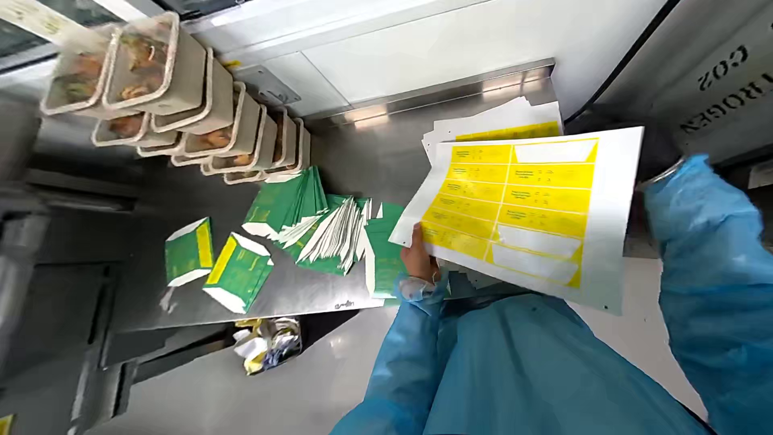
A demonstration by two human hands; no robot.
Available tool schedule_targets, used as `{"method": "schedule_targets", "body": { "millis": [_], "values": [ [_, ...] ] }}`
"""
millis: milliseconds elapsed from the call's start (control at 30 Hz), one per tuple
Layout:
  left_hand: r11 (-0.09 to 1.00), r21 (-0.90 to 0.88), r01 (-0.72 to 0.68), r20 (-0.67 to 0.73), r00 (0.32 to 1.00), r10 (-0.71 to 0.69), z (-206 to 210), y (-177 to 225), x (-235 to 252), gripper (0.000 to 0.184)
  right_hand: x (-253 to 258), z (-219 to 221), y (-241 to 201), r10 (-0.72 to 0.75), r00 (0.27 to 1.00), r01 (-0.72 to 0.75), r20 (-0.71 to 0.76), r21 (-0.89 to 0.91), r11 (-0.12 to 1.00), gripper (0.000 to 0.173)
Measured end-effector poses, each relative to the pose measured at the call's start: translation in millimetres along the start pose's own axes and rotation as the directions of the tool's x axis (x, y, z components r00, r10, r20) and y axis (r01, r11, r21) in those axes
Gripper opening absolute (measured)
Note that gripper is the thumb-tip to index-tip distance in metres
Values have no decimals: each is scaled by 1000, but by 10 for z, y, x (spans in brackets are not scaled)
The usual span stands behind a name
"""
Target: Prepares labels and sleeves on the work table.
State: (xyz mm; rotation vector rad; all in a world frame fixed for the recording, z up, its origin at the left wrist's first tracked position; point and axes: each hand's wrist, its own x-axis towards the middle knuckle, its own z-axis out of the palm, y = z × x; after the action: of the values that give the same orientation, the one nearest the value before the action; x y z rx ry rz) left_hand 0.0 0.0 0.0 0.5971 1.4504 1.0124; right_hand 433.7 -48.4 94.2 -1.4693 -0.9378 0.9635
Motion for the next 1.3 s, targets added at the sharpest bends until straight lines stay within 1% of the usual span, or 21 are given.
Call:
{"method": "schedule_targets", "body": {
  "millis": [67, 100, 133, 200, 233, 267, 300, 333, 400, 433, 533, 600, 667, 733, 767, 833, 867, 933, 1033, 1167, 1300],
  "values": [
    [997, -72, -26, -153, 988, 15, -53, -53, -208, 44, -77, -420, -56, -29, 995, 6, -96, -229, 973, 43],
    [992, -123, -7, -199, 980, -18, -23, -85, -312, 45, -183, -453, -210, -100, 987, 51, -124, -345, 937, 44],
    [983, -183, 32, -204, 976, -70, 28, -121, -418, 48, -339, -349, -371, -193, 973, 118, -126, -446, 887, 43],
    [937, -325, 129, -128, 976, -178, 157, -222, -576, 51, -778, 255, -495, -349, 937, 266, -22, -604, 751, 47],
    [906, -381, 186, -67, 971, -228, 218, -277, -638, 50, -1022, 673, -391, -372, 925, 333, 79, -642, 691, 52],
    [879, -405, 254, -1, 961, -278, 274, -311, -712, 47, -1227, 1079, -203, -348, 910, 406, 224, -652, 641, 61],
    [859, -397, 323, 68, 944, -324, 318, -319, -785, 43, -1366, 1422, 54, -295, 876, 482, 381, -685, 546, 66],
    [847, -372, 379, 125, 925, -358, 349, -303, -843, 38, -1426, 1678, 335, -270, 827, 562, 493, -711, 422, 61],
    [835, -333, 438, 212, 898, -386, 321, -262, -939, 32, -1466, 1871, 852, -368, 747, 650, 554, -724, 229, 44],
    [828, -338, 447, 251, 891, -378, 254, -252, -977, 31, -1471, 1862, 1032, -454, 729, 644, 513, -738, 199, 38],
    [835, -318, 449, 337, 877, -343, -14, -204, -1006, 35, -1434, 1774, 1185, -590, 728, 572, 348, -783, 244, 27],
    [842, -258, 473, 371, 853, -366, -101, -145, -962, 46, -1430, 1692, 1192, -613, 700, 590, 365, -780, 209, 28],
    [835, -205, 511, 394, 824, -408, -110, -112, -852, 54, -1431, 1630, 1222, -606, 660, 657, 443, -732, 180, 32],
    [875, -130, 466, 392, 835, -387, -82, -147, -763, 39, -1440, 1594, 1277, -568, 655, 701, 498, -680, 213, 35],
    [897, -100, 430, 384, 849, -364, -60, -170, -761, 33, -1456, 1587, 1284, -529, 680, 703, 507, -656, 275, 35],
    [940, -70, 334, 367, 885, -287, -1, -235, -797, 27, -1495, 1598, 1193, -397, 778, 629, 487, -605, 488, 48],
    [959, -54, 277, 366, 899, -239, 25, -270, -818, 24, -1522, 1629, 1113, -348, 828, 557, 439, -576, 598, 57],
    [982, -36, 187, 394, 905, -159, 60, -332, -855, 21, -1587, 1745, 920, -298, 911, 410, 285, -546, 731, 52],
    [983, -57, 173, 447, 885, -130, 119, -365, -904, 18, -1641, 1918, 654, -244, 963, 261, 110, -594, 761, 34],
    [952, -152, 264, 468, 868, -166, 236, -353, -904, 19, -1626, 1989, 581, -234, 969, 232, 84, -642, 730, 31],
    [950, -182, 254, 469, 872, -143, 354, -363, -943, 19, -1651, 1978, 561, -254, 967, 209, 19, -631, 747, 24]
  ]
}}
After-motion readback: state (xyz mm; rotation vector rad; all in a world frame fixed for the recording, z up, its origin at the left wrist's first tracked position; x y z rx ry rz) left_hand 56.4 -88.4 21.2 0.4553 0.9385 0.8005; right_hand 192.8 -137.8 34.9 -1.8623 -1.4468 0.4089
